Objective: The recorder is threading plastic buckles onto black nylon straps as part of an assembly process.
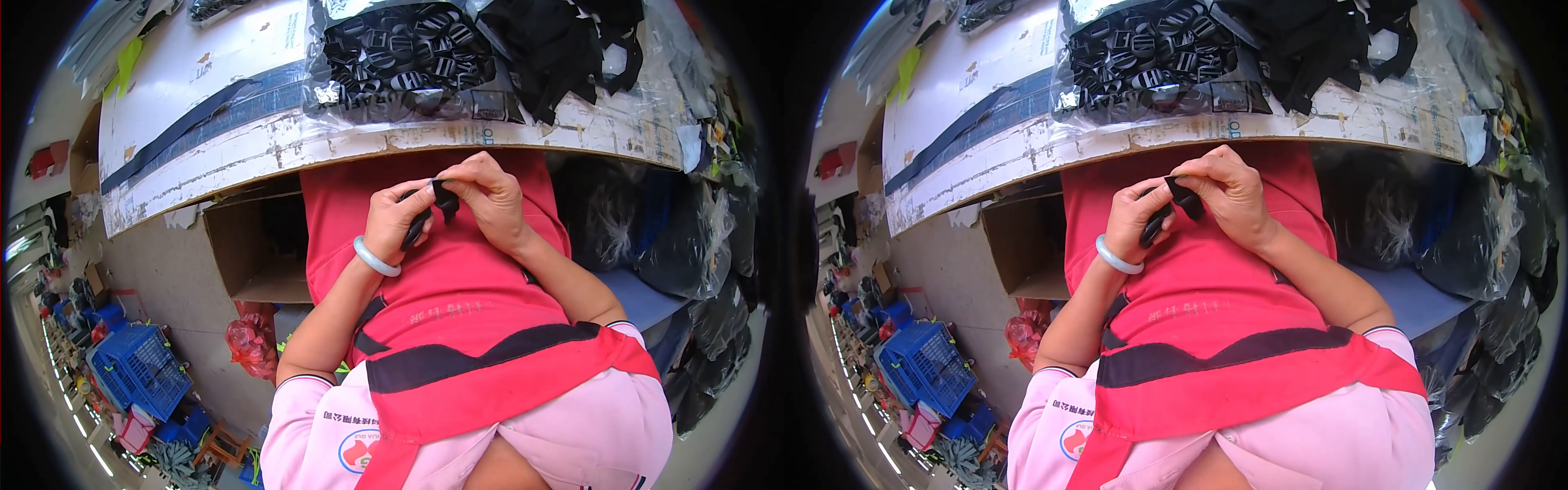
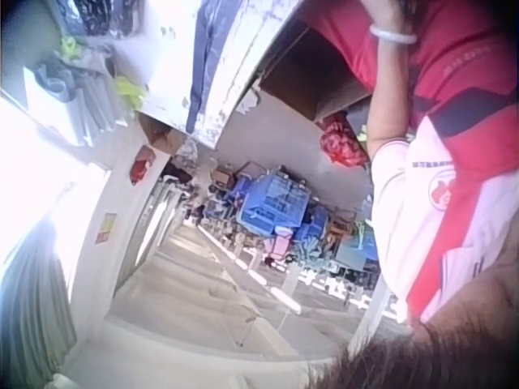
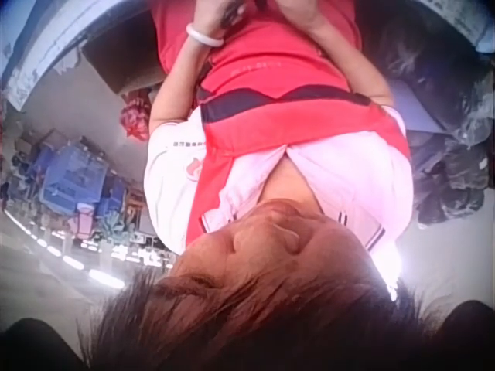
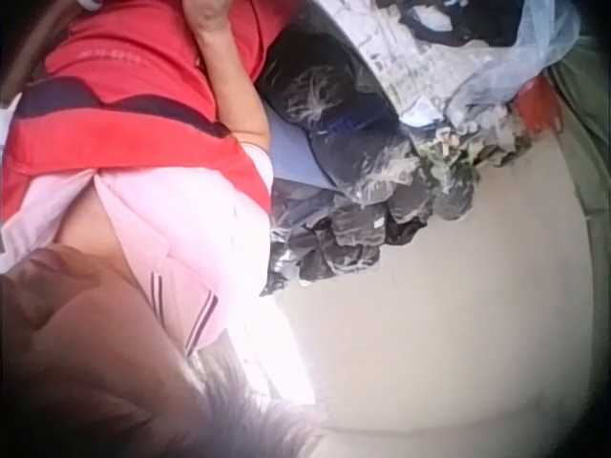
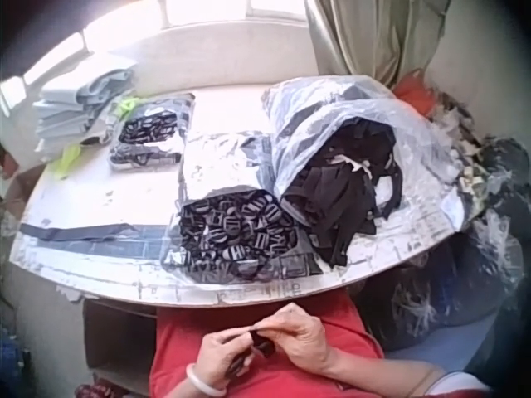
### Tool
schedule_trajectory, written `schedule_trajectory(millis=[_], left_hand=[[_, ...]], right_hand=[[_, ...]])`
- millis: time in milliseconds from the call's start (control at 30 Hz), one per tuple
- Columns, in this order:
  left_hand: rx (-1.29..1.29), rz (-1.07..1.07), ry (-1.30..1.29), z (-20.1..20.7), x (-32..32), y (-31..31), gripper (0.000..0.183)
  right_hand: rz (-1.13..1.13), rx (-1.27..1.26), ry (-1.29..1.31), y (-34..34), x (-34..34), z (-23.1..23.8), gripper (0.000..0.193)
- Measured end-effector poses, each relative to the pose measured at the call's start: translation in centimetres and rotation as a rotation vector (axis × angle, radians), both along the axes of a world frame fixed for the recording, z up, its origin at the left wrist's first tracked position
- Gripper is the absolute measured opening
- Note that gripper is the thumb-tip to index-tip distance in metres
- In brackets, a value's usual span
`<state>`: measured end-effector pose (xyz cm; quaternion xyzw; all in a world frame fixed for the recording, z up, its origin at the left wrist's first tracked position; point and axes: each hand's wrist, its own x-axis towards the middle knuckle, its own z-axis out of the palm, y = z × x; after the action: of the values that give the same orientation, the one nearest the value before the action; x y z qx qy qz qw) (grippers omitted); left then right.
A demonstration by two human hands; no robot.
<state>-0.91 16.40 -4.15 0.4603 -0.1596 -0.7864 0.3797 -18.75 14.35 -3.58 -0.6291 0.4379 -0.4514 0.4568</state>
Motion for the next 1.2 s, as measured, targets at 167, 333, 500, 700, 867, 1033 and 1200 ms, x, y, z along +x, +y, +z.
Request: schedule_trajectory(millis=[167, 333, 500, 700, 867, 1033, 1200], left_hand=[[-0.157, 0.087, -0.224, 0.5, -0.4, -0.4, 0.019], [-0.36, 0.136, -0.425, 0.3, -0.4, -0.4, 0.017], [-0.532, 0.117, -0.54, 0.2, -0.6, 0.2, 0.015], [-0.96, 0.083, -0.66, -0.2, -0.1, -0.2, 0.019], [-1.008, 0.013, -0.645, 0.4, 0.8, 0.2, 0.02], [-0.985, -0.087, -0.605, 1.3, 1.3, 1.0, 0.019], [-0.819, -0.133, -0.514, 2.2, 1.7, 1.6, 0.018]], right_hand=[[0.032, 0.285, -0.361, 1.1, -0.2, 4.0, 0.012], [0.039, 0.441, -0.146, 1.1, -0.2, 4.9, 0.011], [0.036, 0.671, -0.148, 0.5, -0.2, 3.4, 0.021], [0.047, 0.629, -0.317, 0.4, 0.4, 2.4, 0.027], [0.171, 0.814, -0.363, -0.4, -1.0, 1.9, 0.022], [0.377, 0.861, -0.256, -0.9, -1.6, 1.2, 0.019], [0.285, 0.374, -0.083, -0.6, -1.2, 0.8, 0.014]])
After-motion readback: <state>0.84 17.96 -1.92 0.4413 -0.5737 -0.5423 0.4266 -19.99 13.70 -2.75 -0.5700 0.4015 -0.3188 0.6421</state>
